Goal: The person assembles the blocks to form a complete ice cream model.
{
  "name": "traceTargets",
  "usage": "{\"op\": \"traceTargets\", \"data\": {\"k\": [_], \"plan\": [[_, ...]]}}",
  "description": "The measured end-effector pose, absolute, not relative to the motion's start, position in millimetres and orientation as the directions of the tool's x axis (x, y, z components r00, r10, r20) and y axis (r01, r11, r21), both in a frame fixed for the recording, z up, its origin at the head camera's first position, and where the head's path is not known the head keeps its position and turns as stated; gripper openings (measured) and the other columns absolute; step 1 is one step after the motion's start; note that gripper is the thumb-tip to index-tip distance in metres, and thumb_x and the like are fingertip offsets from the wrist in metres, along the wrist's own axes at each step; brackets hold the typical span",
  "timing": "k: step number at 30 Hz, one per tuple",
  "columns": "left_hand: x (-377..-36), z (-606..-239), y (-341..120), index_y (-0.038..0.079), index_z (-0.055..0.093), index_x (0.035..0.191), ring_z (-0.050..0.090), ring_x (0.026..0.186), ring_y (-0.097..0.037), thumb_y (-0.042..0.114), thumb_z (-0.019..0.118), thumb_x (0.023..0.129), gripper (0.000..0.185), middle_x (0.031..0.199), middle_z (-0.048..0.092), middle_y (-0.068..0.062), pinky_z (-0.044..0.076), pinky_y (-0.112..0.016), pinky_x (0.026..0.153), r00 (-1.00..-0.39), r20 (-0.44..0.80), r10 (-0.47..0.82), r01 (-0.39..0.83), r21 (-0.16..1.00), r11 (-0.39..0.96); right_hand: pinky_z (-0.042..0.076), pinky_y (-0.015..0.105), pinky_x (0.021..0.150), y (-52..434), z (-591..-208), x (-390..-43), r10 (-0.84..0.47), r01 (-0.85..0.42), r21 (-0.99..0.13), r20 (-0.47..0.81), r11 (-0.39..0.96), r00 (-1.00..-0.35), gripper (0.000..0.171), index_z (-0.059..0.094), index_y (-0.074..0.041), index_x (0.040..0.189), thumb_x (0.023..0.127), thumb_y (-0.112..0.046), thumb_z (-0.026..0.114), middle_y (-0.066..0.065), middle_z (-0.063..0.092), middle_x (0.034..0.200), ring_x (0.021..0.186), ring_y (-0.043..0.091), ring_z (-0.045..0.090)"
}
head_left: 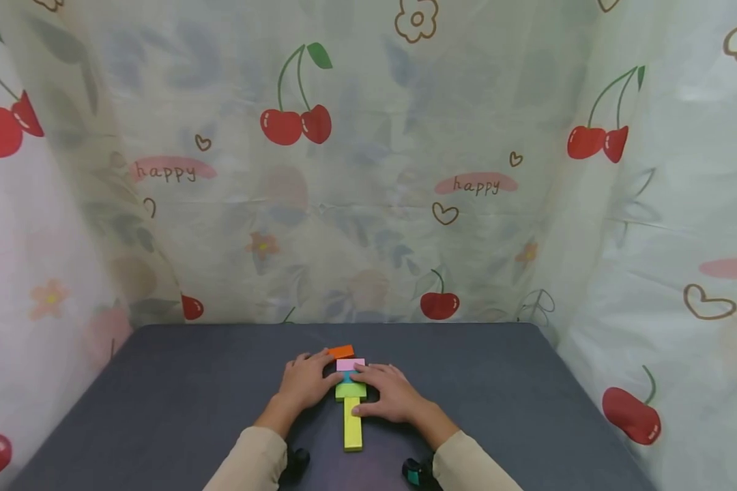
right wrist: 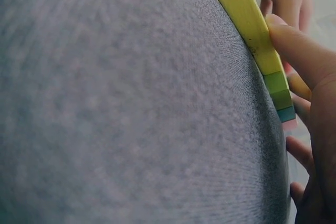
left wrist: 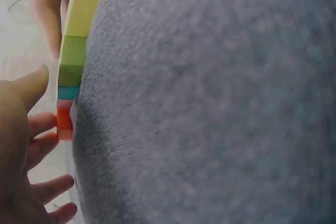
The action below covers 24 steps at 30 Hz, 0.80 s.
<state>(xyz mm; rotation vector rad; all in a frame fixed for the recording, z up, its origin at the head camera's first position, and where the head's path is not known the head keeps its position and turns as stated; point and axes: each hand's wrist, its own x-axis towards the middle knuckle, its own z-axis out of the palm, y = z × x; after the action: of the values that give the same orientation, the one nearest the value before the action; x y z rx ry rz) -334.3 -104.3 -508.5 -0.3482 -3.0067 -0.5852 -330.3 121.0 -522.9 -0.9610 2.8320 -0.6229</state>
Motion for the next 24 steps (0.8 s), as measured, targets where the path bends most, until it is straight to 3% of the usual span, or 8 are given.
{"op": "traceTargets", "data": {"k": [24], "plan": [[-343.2,-514.0,-105.7,0.017,0.051,0.143,0.031,0.138,-0.039,0.047,0.058,0.095,0.057,0.152,0.040,-0.004,0.022,-0.062,0.106,-0.918,0.105,0.383,0.397,0.287,0.872,0.017,0.060,0.109,122.3,-525.2,-331.6,-0.612,-0.578,-0.425,0.069,0.697,-0.788,0.073,0.050,-0.028,0.144,0.084,-0.068,0.058,-0.006,0.039,0.152,0.138,0.025,0.035]]}}
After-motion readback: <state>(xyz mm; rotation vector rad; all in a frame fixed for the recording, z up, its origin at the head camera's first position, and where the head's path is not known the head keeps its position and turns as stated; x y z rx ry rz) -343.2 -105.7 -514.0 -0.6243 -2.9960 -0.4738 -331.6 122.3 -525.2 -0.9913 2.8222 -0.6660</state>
